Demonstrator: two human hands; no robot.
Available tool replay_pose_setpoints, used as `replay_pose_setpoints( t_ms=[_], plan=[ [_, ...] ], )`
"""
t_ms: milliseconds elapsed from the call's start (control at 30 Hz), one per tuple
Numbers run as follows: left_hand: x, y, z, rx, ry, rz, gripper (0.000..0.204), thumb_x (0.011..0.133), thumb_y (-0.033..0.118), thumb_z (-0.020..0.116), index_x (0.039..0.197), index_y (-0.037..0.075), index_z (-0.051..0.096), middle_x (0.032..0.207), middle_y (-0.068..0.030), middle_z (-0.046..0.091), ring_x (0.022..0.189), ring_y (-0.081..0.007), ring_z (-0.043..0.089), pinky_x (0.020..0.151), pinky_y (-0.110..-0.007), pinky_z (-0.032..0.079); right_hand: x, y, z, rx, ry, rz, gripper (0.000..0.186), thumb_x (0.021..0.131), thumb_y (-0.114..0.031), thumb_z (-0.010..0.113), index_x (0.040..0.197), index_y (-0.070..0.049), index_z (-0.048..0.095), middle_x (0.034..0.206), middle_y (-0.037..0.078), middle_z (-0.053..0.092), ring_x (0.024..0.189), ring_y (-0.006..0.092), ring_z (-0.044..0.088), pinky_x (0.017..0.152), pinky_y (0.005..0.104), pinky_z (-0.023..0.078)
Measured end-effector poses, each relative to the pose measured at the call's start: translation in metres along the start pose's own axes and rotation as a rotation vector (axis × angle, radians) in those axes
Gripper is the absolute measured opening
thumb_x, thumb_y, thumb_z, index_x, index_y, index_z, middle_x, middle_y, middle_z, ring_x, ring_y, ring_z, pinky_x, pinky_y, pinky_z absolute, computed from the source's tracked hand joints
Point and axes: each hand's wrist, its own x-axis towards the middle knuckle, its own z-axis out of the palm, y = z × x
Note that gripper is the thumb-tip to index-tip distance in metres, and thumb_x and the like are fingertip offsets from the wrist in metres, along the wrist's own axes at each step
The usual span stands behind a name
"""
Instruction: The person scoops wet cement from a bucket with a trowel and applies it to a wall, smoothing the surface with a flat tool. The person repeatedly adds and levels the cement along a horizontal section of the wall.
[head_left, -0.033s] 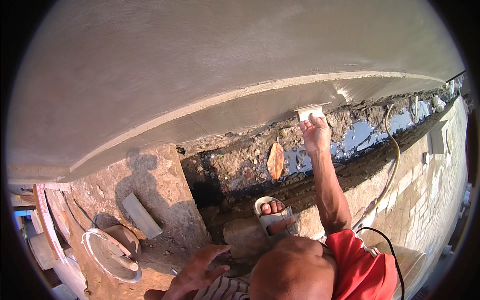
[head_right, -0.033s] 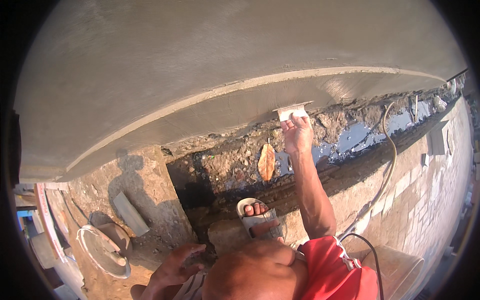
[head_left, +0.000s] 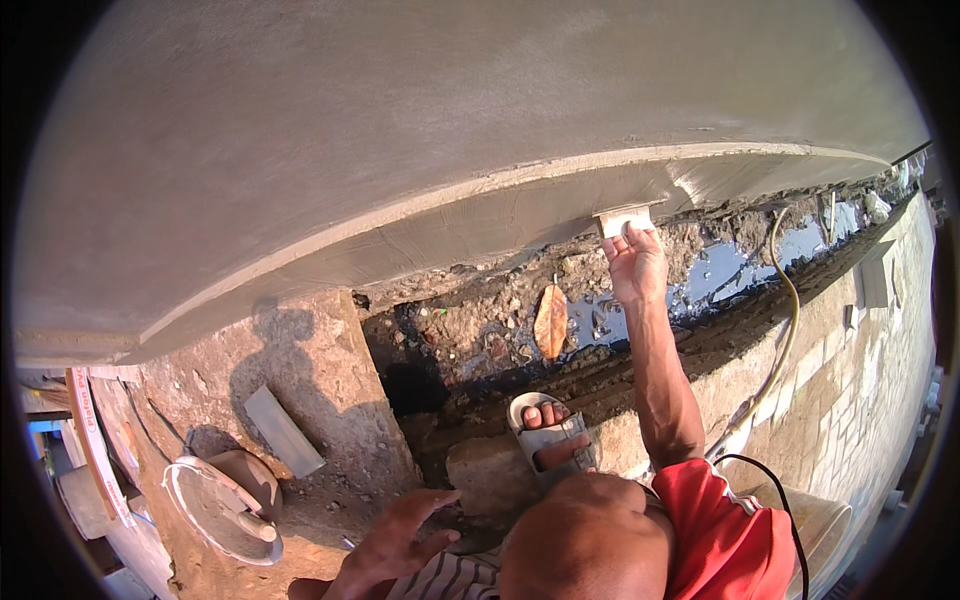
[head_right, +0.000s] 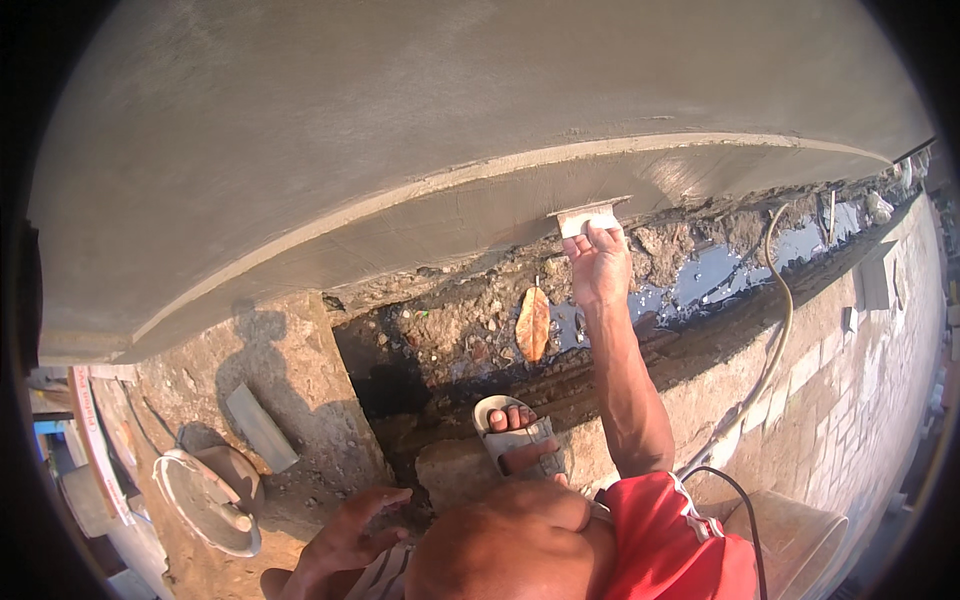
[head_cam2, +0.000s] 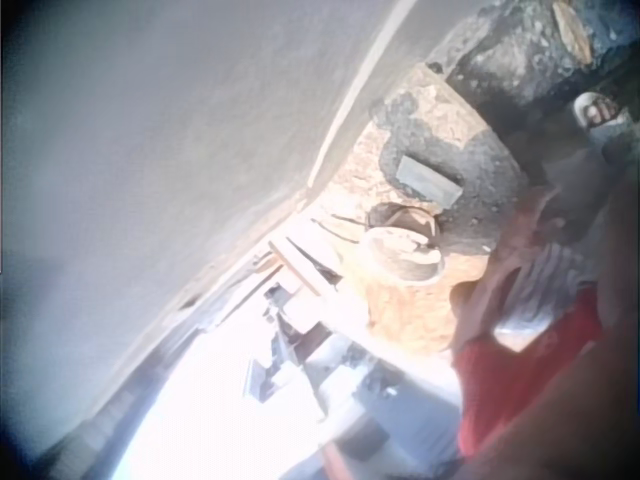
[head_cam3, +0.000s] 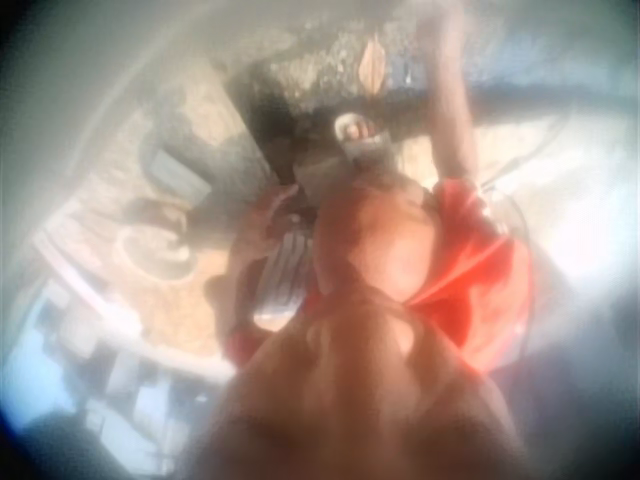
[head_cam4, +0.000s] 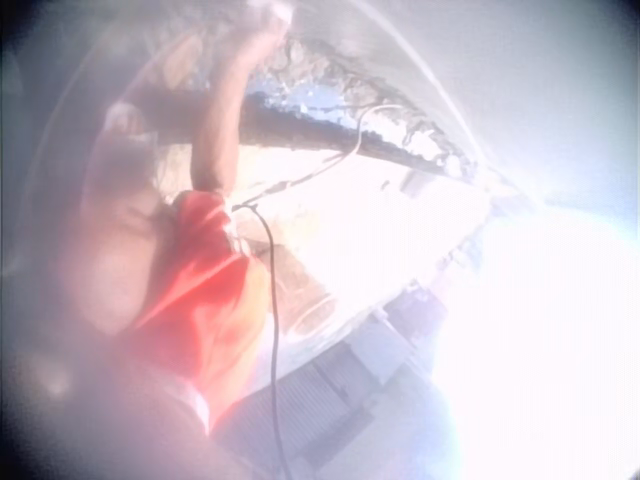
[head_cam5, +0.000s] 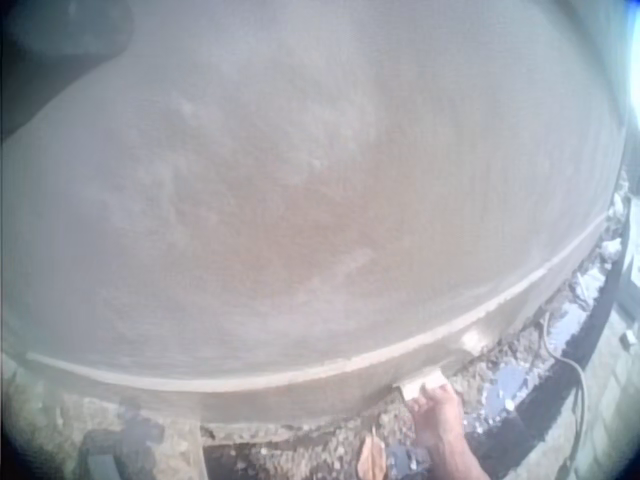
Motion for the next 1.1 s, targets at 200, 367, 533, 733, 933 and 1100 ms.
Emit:
replay_pose_setpoints(
  t_ms=[200, 367, 533, 733, 933, 1100],
  plan=[
    [0.001, -0.002, 0.002, 0.031, -0.008, 0.053, 0.05, 0.08, 0.019, 0.072, 0.124, 0.004, 0.052, 0.115, -0.0177, 0.058, 0.107, -0.0354, 0.055, 0.092, -0.042, 0.044, -0.039, -0.084, 0.094, -0.007, -0.174, -0.205, 0.019, 0.088, -0.006, 0.056, 0.106, -0.004, 0.053, 0.096, 0.006, 0.06, 0.086, 0.0193, 0.06, 0.075, 0.034, 0.051],
    [-0.001, 0.001, -0.002, 0.099, 0.012, 0.068, 0.051, 0.077, 0.015, 0.074, 0.123, 0.005, 0.053, 0.114, -0.0163, 0.058, 0.102, -0.0317, 0.059, 0.087, -0.039, 0.048, -0.071, -0.119, 0.126, -0.007, -0.385, -0.391, 0.022, 0.088, -0.005, 0.056, 0.109, -0.006, 0.05, 0.095, 0.005, 0.059, 0.086, 0.0193, 0.059, 0.079, 0.0371, 0.049],
    [-0.002, 0.005, -0.003, 0.119, 0.037, 0.079, 0.052, 0.075, 0.012, 0.076, 0.122, 0.006, 0.054, 0.114, -0.0153, 0.058, 0.1, -0.0301, 0.06, 0.085, -0.037, 0.05, -0.056, -0.034, 0.014, 0.007, -0.253, -0.091, 0.028, 0.086, -0.007, 0.058, 0.112, -0.007, 0.049, 0.093, 0.003, 0.061, 0.084, 0.015, 0.059, 0.077, 0.0343, 0.051],
    [-0.004, 0.004, -0.002, 0.116, 0.029, 0.061, 0.049, 0.08, 0.022, 0.071, 0.122, 0.004, 0.053, 0.114, -0.0173, 0.059, 0.106, -0.0359, 0.056, 0.092, -0.043, 0.044, -0.01, 0.071, -0.053, -0.016, -0.067, 0.158, 0.021, 0.086, -0.005, 0.055, 0.106, -0.01, 0.051, 0.09, 0.001, 0.059, 0.082, 0.0165, 0.059, 0.076, 0.0372, 0.053],
    [-0.007, 0.002, -0.002, 0.156, 0.047, 0.094, 0.049, 0.08, 0.023, 0.071, 0.122, 0.005, 0.053, 0.114, -0.0179, 0.059, 0.106, -0.0361, 0.056, 0.092, -0.043, 0.044, -0.01, 0.066, -0.014, 0.05, -0.09, 0.126, 0.02, 0.087, -0.005, 0.055, 0.106, -0.009, 0.051, 0.093, 0.004, 0.06, 0.081, 0.0183, 0.06, 0.076, 0.0374, 0.053],
    [-0.006, 0.005, -0.001, 0.19, 0.042, 0.141, 0.05, 0.08, 0.022, 0.071, 0.123, 0.004, 0.052, 0.112, -0.0181, 0.059, 0.105, -0.0364, 0.056, 0.092, -0.044, 0.044, -0.045, 0.006, 0.065, 0.057, -0.15, -0.06, 0.025, 0.085, -0.003, 0.057, 0.11, -0.004, 0.051, 0.101, 0.008, 0.062, 0.091, 0.0212, 0.063, 0.075, 0.0345, 0.053]
  ],
)
